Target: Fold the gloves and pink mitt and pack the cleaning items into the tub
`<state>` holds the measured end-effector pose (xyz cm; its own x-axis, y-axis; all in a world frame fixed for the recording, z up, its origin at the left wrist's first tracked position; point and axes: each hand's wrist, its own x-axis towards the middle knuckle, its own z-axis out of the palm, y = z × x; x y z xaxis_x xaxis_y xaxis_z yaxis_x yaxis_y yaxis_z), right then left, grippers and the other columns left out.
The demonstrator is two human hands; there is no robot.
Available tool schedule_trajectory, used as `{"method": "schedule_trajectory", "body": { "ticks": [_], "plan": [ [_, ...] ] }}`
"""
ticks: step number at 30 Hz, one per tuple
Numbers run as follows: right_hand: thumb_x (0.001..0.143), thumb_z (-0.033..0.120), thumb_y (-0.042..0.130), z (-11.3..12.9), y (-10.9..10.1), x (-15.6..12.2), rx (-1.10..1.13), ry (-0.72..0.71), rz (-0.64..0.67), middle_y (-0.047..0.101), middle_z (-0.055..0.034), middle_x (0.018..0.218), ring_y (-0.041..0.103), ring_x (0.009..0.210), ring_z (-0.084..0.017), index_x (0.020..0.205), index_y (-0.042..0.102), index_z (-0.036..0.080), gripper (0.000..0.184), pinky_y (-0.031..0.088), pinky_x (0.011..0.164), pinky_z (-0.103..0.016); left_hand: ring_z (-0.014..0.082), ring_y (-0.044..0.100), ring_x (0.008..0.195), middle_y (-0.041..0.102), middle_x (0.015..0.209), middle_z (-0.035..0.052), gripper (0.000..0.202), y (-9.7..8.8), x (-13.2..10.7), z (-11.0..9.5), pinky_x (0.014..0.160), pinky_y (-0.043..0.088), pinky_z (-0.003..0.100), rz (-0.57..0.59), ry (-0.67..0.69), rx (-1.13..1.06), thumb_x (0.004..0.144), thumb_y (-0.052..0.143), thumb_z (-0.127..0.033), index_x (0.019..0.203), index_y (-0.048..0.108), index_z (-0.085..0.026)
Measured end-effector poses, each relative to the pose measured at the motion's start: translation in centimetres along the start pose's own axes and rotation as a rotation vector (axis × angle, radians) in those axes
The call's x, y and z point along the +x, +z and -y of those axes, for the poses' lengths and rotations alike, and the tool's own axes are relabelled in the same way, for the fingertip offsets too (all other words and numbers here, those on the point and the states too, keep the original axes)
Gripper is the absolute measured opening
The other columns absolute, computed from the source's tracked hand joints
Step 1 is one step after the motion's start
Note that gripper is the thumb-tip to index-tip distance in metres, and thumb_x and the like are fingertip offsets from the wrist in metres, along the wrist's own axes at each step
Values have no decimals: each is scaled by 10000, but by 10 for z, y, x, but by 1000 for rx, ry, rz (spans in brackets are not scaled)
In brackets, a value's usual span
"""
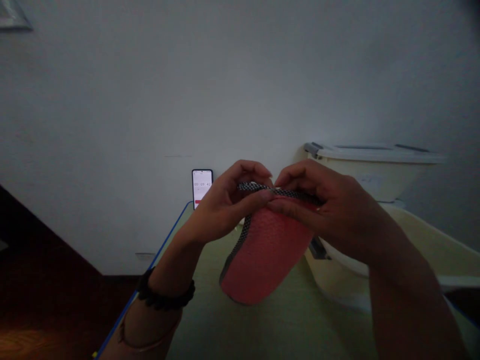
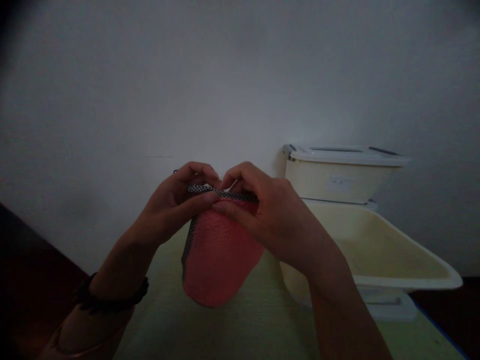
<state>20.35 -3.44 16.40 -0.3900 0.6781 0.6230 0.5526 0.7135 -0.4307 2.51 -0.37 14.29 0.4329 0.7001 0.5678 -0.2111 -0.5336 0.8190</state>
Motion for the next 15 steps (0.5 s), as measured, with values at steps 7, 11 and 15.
{"method": "schedule_trajectory", "body": {
  "ticks": [7,11,15],
  "plan": [
    [794,347,573,-21,-16,-1,-78,71,-155,591,11,715,538,583,-124,859,588,209,153,397,487,-234,78,542,673,537,726,-26,202,-5,0,7,601,443,193,170,-265,-38,726,643,-103,818,473,-159],
    [780,273,573,-29,-16,-1,84,113,-219,592,6,781,558,651,-144,884,524,229,124,430,518,-245,54,502,615,516,672,-42,152,0,1,10,552,402,170,203,-258,35,756,617,-138,760,466,-152],
    [795,238,537,-25,-11,0,150,128,-247,590,8,763,539,602,-140,981,493,243,191,401,467,-242,96,573,678,577,728,-26,187,3,0,12,588,446,205,183,-246,62,768,607,-182,872,451,-182]
  ]
}}
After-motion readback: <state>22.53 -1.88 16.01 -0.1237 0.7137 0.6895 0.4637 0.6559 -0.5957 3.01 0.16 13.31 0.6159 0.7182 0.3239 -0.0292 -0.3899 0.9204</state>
